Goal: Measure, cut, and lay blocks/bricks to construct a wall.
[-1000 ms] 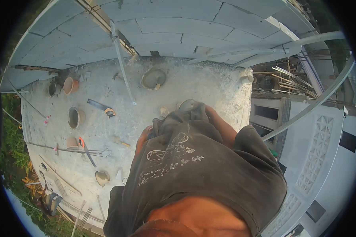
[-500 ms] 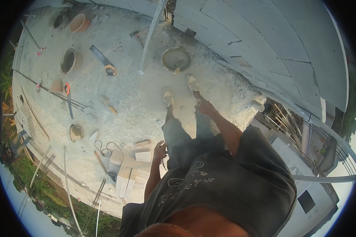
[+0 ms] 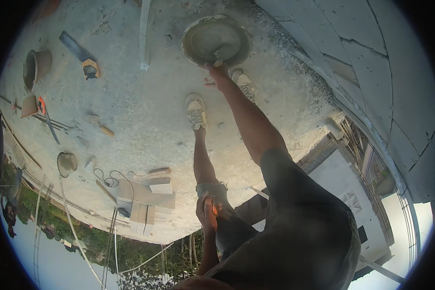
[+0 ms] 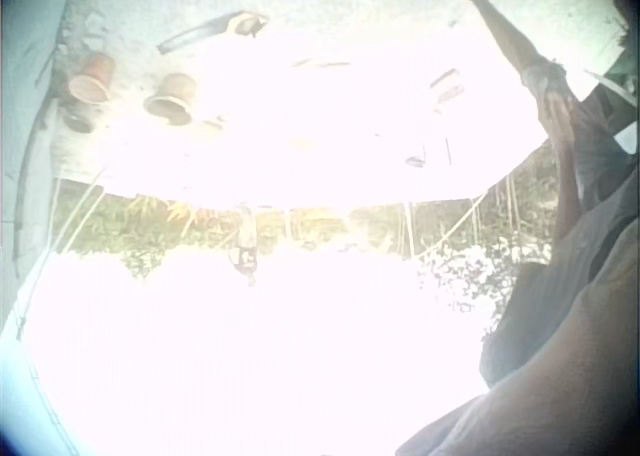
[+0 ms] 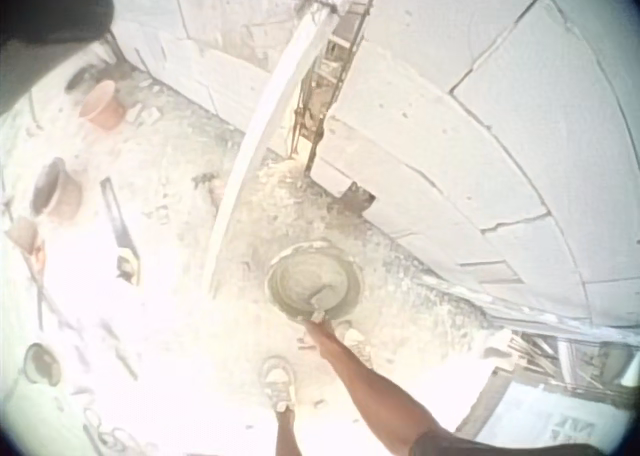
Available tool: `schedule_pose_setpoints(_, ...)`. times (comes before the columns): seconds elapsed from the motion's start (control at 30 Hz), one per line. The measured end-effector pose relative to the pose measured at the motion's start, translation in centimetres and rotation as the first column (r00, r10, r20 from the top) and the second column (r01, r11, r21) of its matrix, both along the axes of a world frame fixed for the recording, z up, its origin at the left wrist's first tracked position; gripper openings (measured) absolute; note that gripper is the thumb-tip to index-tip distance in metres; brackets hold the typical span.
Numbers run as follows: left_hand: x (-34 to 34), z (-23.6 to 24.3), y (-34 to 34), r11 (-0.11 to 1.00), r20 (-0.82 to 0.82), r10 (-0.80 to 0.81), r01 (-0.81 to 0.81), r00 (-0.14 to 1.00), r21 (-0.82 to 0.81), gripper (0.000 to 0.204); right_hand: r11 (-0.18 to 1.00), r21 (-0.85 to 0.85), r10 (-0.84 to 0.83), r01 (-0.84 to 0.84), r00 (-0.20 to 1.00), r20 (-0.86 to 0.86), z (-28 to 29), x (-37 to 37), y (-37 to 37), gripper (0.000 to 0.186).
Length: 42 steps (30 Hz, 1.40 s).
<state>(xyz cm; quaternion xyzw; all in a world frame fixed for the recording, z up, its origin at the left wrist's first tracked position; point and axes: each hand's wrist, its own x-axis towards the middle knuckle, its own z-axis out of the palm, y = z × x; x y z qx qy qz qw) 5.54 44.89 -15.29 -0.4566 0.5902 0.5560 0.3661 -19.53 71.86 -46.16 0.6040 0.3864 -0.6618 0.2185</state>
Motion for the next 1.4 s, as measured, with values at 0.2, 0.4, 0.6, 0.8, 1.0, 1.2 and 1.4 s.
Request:
schedule_pose_setpoints(0.2,-2.0,0.0,-0.8,0.999,0.020,0.037,-0.037,0.999,-0.025,0.029,0.585,0.430,0.717,-0.687,0.687,0.122,2.4,4.9,3.0,0.039)
schedule_pose_setpoints(0.4,-2.6,-0.8,-2.3,0.997,0.066,0.056,-0.060,0.996,0.057,0.035,-0.265,0.562,0.856,-0.784,0.077,0.511,14.1,5.6,5.5,0.052)
schedule_pose_setpoints(0.6,-2.8,-0.9,-1.7,0.991,0.097,0.110,-0.117,0.989,0.069,0.034,-0.686,0.480,0.596,-0.548,-0.044,0.802,7.3,1.2,8.5,0.040)
schedule_pose_setpoints(0.8,-2.6,-0.4,-2.2,0.987,0.065,0.138,-0.142,0.988,0.072,0.033,-0.655,0.456,0.638,-0.603,-0.117,0.761,3.6,0.3,7.6,0.029)
schedule_pose_setpoints(1.0,-3.9,-0.8,-1.8,0.992,0.100,0.083,-0.092,0.991,0.086,0.031,-0.313,0.482,0.832,-0.818,0.008,0.555,2.4,1.0,5.5,0.035)
schedule_pose_setpoints(1.2,-4.5,-0.6,-2.0,0.995,0.090,0.024,-0.033,0.996,0.096,0.032,0.074,0.552,0.859,-0.831,0.334,0.387,3.5,6.1,9.4,0.047)
schedule_pose_setpoints(1.4,-5.3,-0.7,-2.6,0.994,0.100,-0.006,-0.005,0.995,0.111,0.034,0.150,0.649,0.828,-0.746,0.454,0.331,2.6,10.4,7.9,0.040)
